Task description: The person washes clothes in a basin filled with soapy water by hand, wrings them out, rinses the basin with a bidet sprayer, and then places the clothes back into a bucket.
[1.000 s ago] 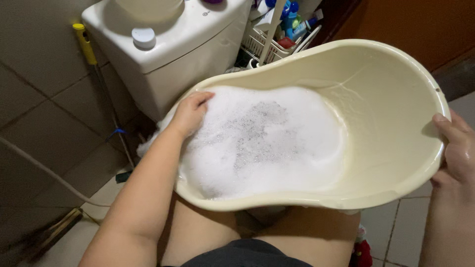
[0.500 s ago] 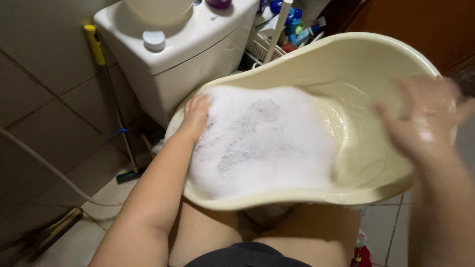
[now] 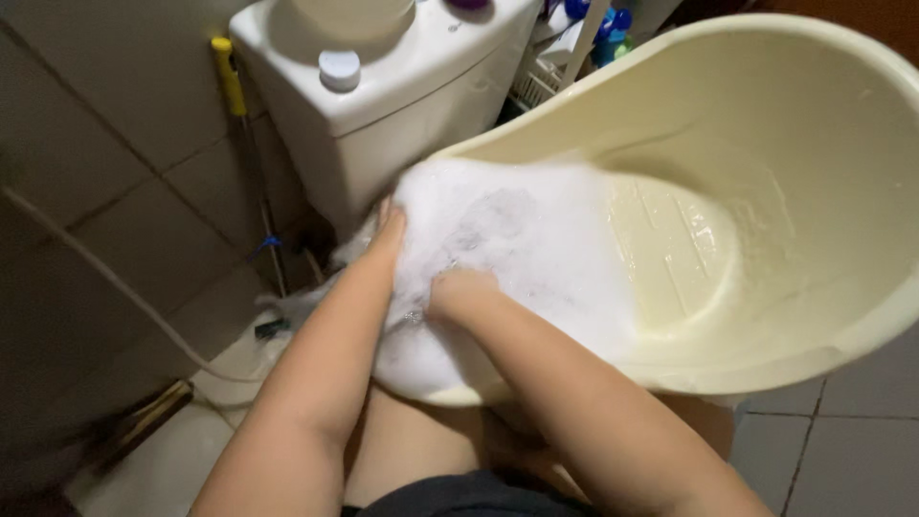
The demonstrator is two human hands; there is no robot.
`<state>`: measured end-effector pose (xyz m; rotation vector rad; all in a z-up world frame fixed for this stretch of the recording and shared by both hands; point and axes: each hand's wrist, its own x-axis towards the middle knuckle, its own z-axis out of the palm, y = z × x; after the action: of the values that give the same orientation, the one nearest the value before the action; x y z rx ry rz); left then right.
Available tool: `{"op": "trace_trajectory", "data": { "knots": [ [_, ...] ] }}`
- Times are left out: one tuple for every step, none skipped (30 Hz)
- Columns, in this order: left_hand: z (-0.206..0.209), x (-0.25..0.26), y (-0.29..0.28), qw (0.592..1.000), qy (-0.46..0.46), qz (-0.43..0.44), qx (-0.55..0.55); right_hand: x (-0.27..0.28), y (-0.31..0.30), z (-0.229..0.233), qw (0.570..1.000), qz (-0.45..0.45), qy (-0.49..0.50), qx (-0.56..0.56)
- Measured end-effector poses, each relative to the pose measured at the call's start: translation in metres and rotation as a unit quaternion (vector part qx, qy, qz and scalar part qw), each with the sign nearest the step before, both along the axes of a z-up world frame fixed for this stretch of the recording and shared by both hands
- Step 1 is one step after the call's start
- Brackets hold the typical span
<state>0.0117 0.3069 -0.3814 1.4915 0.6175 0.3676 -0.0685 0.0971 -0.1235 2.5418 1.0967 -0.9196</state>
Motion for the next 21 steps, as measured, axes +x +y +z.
{"op": "trace_trajectory", "data": {
  "knots": [
    [0.004,0.001,0.0,1.0,0.003,-0.006,-0.005,0.004,0.0,0.0,1.0,0.012,0.0,0.01],
    [0.007,-0.004,-0.001,1.0,0.007,-0.011,-0.008,0.004,0.001,-0.001,1.0,-0.011,0.0,0.013],
    [0.014,-0.008,-0.003,1.0,0.019,-0.011,-0.015,0.003,0.004,-0.004,0.999,-0.033,0.0,0.016],
    [0.022,-0.014,-0.006,0.999,0.033,-0.015,-0.022,0.003,0.006,-0.007,0.998,-0.054,0.0,0.018],
    [0.031,-0.023,-0.007,0.998,0.05,-0.016,-0.032,0.003,0.006,-0.01,0.999,-0.039,0.007,0.027],
    [0.043,-0.03,-0.008,0.997,0.067,-0.02,-0.033,0.003,0.007,-0.014,0.999,-0.023,0.014,0.036],
    [0.058,-0.038,-0.009,0.996,0.084,-0.027,-0.035,0.004,0.008,-0.018,0.999,-0.006,0.02,0.046],
    [0.074,-0.042,-0.011,0.995,0.093,-0.033,-0.032,0.002,0.01,-0.023,0.998,0.028,0.0,0.06],
    [0.089,-0.048,-0.012,0.993,0.103,-0.039,-0.031,-0.002,0.013,-0.027,0.995,0.063,-0.02,0.074],
    [0.105,-0.052,-0.015,0.993,0.108,-0.046,-0.03,-0.004,0.015,-0.03,0.991,0.096,-0.041,0.087],
    [0.118,-0.054,-0.018,0.992,0.112,-0.052,-0.029,-0.003,0.017,-0.031,0.993,0.084,-0.035,0.081],
    [0.126,-0.059,-0.021,0.991,0.116,-0.057,-0.03,-0.003,0.018,-0.032,0.994,0.072,-0.027,0.073],
    [0.13,-0.064,-0.024,0.99,0.119,-0.062,-0.033,-0.004,0.02,-0.033,0.996,0.061,-0.02,0.066],
    [0.133,-0.069,-0.024,0.99,0.121,-0.063,-0.032,-0.005,0.023,-0.035,0.995,0.058,-0.025,0.073],
    [0.134,-0.073,-0.025,0.99,0.122,-0.065,-0.034,-0.005,0.026,-0.037,0.995,0.055,-0.03,0.08],
    [0.133,-0.076,-0.026,0.99,0.123,-0.066,-0.034,-0.007,0.029,-0.041,0.994,0.053,-0.036,0.088],
    [0.131,-0.079,-0.027,0.989,0.124,-0.066,-0.035,-0.009,0.031,-0.046,0.994,0.06,-0.04,0.081],
    [0.13,-0.082,-0.028,0.989,0.126,-0.066,-0.037,-0.01,0.033,-0.052,0.994,0.066,-0.044,0.073],
    [0.129,-0.085,-0.028,0.989,0.127,-0.066,-0.037,-0.012,0.035,-0.058,0.994,0.073,-0.049,0.064],
    [0.129,-0.084,-0.027,0.989,0.127,-0.066,-0.037,-0.012,0.038,-0.064,0.992,0.072,-0.061,0.081],
    [0.13,-0.084,-0.026,0.989,0.125,-0.065,-0.035,-0.013,0.039,-0.071,0.99,0.071,-0.073,0.097]
  ]
}}
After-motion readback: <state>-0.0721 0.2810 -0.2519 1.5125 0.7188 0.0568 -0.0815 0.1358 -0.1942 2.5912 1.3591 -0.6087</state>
